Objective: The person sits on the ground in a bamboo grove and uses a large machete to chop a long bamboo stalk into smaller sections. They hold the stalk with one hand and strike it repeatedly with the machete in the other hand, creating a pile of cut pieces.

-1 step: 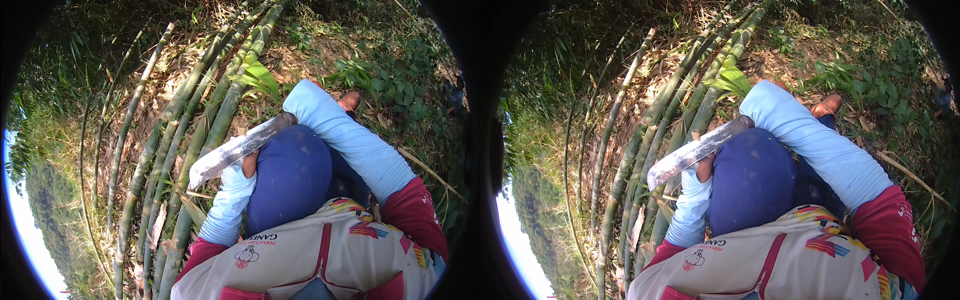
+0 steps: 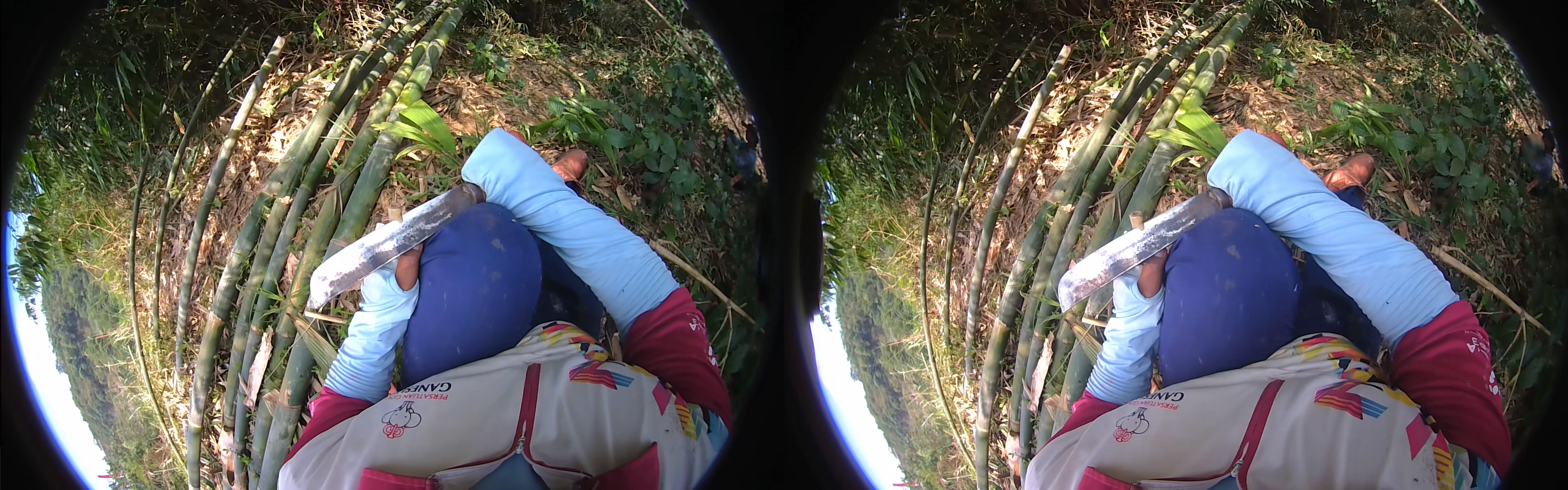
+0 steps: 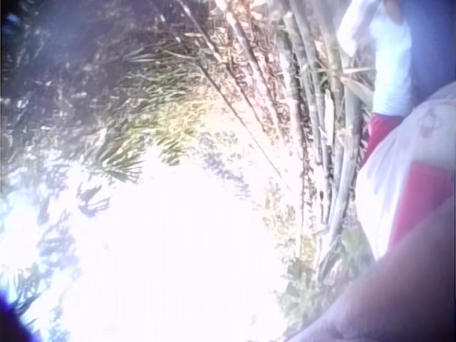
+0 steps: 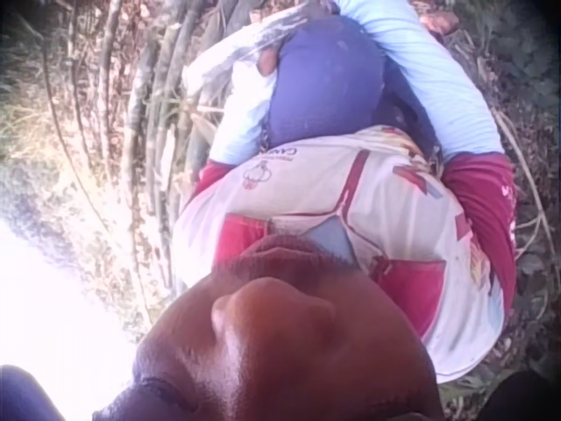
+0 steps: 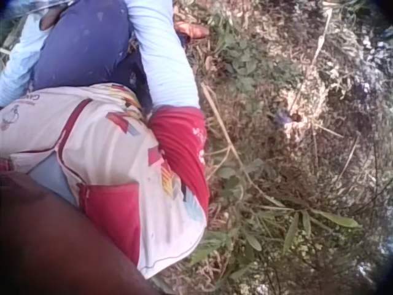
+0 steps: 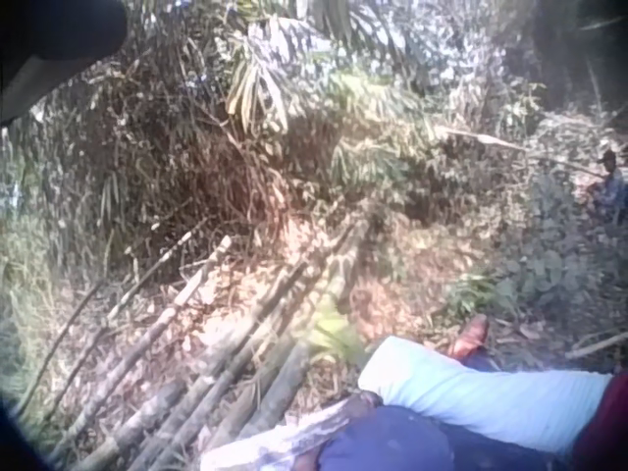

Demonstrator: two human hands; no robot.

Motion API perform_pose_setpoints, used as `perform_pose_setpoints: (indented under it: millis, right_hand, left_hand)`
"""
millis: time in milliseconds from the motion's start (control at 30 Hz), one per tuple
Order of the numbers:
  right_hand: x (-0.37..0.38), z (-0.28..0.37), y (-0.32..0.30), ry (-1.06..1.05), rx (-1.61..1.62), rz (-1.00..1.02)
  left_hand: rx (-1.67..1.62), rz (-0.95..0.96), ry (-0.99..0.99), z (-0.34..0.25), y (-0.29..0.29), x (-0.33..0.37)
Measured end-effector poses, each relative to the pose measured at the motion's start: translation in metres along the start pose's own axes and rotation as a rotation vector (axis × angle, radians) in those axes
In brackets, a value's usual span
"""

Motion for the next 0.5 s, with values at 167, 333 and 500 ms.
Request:
perform_pose_setpoints:
  millis: [167, 333, 500]
  right_hand:
    - [0.001, 0.002, 0.003, -0.022, -0.040, -0.034]
    - [-0.003, 0.000, 0.003, 0.029, -0.065, -0.097]
    - [-0.003, -0.002, 0.006, 0.013, -0.032, -0.066]
  left_hand:
    - [-0.069, -0.036, -0.039, 0.014, -0.003, -0.009]
    - [-0.155, -0.049, 0.036, 0.040, 0.001, -0.013]
    - [-0.237, -0.086, 0.054, 0.034, 0.002, -0.010]
Point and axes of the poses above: each hand's wrist, its own x-axis towards the middle knuckle, its own y-axis out of the palm, z = x × y, the point moved 2 cm from there along x, towards the middle knuckle, and after that the axes turned 13 degrees about y, right-handed, at the moved point
